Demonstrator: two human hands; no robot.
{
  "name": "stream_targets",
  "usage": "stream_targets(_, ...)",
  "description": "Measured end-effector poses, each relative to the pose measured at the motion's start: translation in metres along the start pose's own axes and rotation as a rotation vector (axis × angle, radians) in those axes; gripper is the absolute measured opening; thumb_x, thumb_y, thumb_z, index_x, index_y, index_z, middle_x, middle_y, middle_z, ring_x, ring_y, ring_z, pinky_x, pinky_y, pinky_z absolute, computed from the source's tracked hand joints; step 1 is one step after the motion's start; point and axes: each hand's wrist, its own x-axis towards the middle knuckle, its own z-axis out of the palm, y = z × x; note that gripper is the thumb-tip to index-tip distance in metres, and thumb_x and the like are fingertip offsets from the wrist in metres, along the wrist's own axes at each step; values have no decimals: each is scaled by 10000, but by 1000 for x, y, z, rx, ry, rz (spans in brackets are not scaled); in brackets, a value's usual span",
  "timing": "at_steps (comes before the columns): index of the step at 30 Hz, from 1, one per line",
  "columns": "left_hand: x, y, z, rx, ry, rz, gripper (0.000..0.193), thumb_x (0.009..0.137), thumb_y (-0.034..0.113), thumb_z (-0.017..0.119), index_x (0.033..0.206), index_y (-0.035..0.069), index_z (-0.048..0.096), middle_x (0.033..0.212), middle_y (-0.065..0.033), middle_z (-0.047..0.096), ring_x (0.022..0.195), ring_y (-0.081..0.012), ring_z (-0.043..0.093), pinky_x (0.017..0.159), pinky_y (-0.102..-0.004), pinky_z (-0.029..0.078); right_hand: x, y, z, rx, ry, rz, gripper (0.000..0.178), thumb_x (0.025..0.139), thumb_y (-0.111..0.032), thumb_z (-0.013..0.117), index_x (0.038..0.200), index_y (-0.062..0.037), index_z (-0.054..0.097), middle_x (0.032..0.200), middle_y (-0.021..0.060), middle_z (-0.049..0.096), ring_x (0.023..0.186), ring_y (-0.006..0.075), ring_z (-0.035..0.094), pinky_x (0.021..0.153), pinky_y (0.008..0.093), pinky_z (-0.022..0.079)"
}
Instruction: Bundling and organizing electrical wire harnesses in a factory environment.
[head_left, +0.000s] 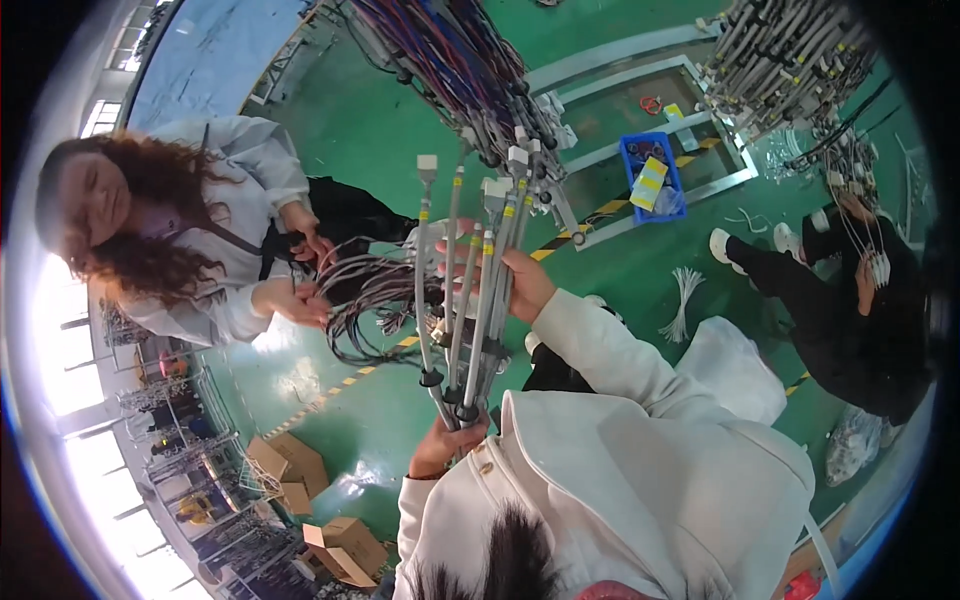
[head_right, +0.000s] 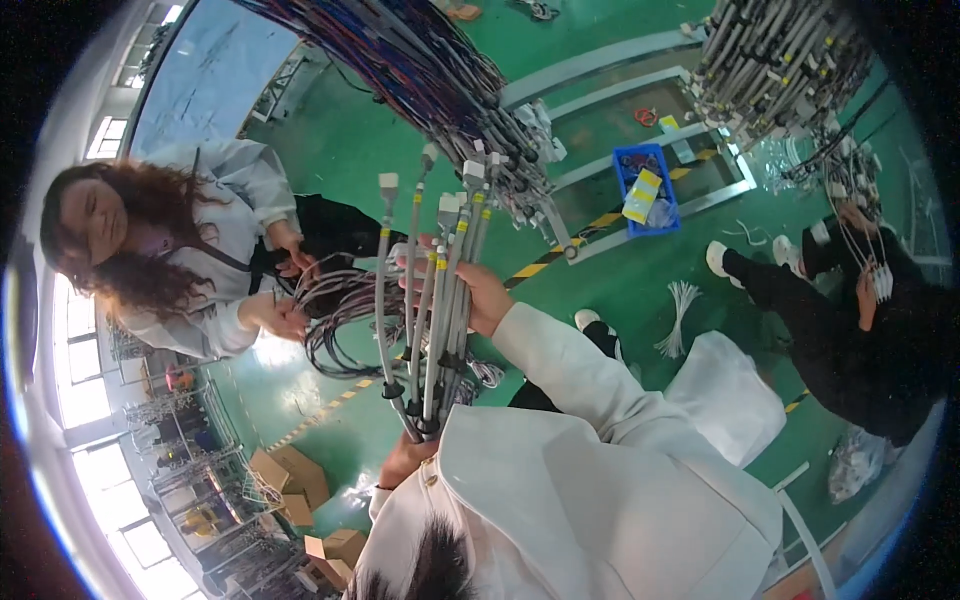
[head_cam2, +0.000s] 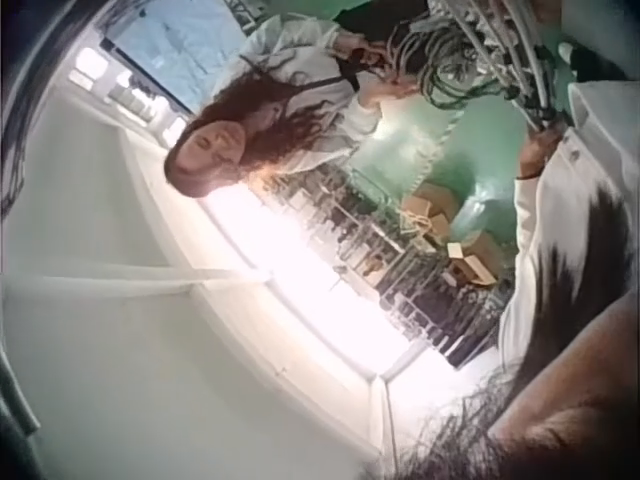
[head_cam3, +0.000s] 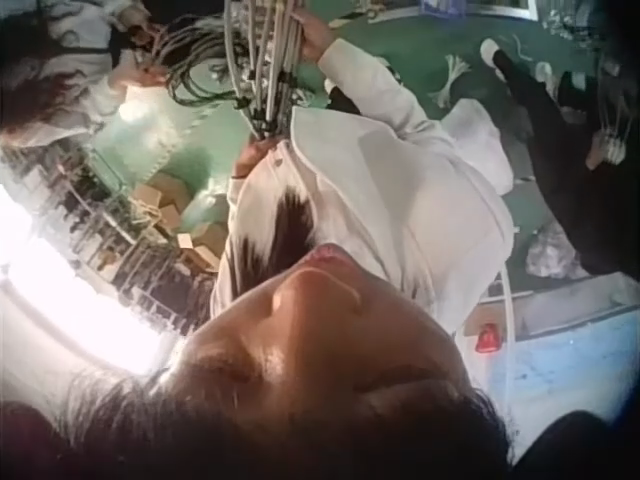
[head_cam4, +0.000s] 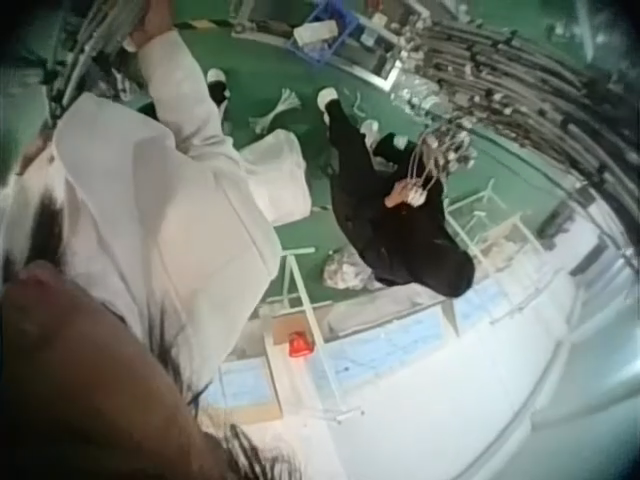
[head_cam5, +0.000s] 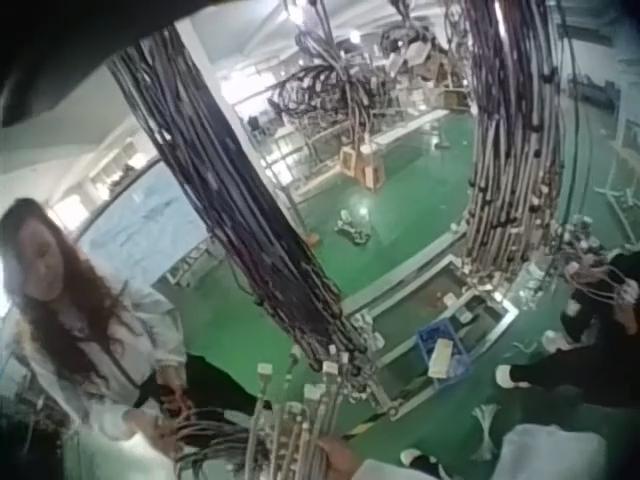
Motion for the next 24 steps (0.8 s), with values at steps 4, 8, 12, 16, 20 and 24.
stream_targets(4,-1,-6,-5,125,-22,32,165,750,117,641,840,21,542,710,8,502,616,-72,451,538,-211,349,-5,12,-3,-104,83,-14,598,850,-356,468,1349,-125,232,1315,157,373,1131,298,454,951,456,380)
stream_targets(8,-5,-11,-17,209,-29,-48,444,741,60,668,1140,-13,486,1001,-64,599,919,-124,537,819,-297,429,-6,17,2,-129,96,-11,593,861,-375,454,1353,-128,232,1308,155,382,1111,289,472,943,455,389)
stream_targets(12,5,-24,-7,288,-29,158,379,750,94,658,1074,13,479,891,-4,540,778,-71,479,688,-237,422,-10,4,15,-20,250,14,640,836,-589,332,1309,-159,302,1255,149,442,1060,300,503,905,473,417)
stream_targets(16,18,-23,-4,416,-50,345,660,741,85,667,1285,17,299,1140,-110,508,995,-166,493,858,-294,391,-16,-4,6,81,100,-90,878,681,-768,354,1332,-184,280,1347,134,328,1147,309,431,967,516,329)
stream_targets(20,27,-20,11,831,100,292,749,731,189,654,1313,47,204,851,-249,572,720,-408,568,606,-433,450,-37,-32,-18,58,-69,-127,981,625,-631,615,1353,-108,218,1362,147,295,1175,304,405,1001,511,279)
stream_targets(24,35,-13,18,899,74,473,794,730,144,597,1363,87,121,933,-250,560,652,-414,564,565,-468,438,-53,-41,-20,-100,-141,-161,1063,590,-586,670,1373,-111,132,1304,128,360,1136,293,438,1001,507,292)
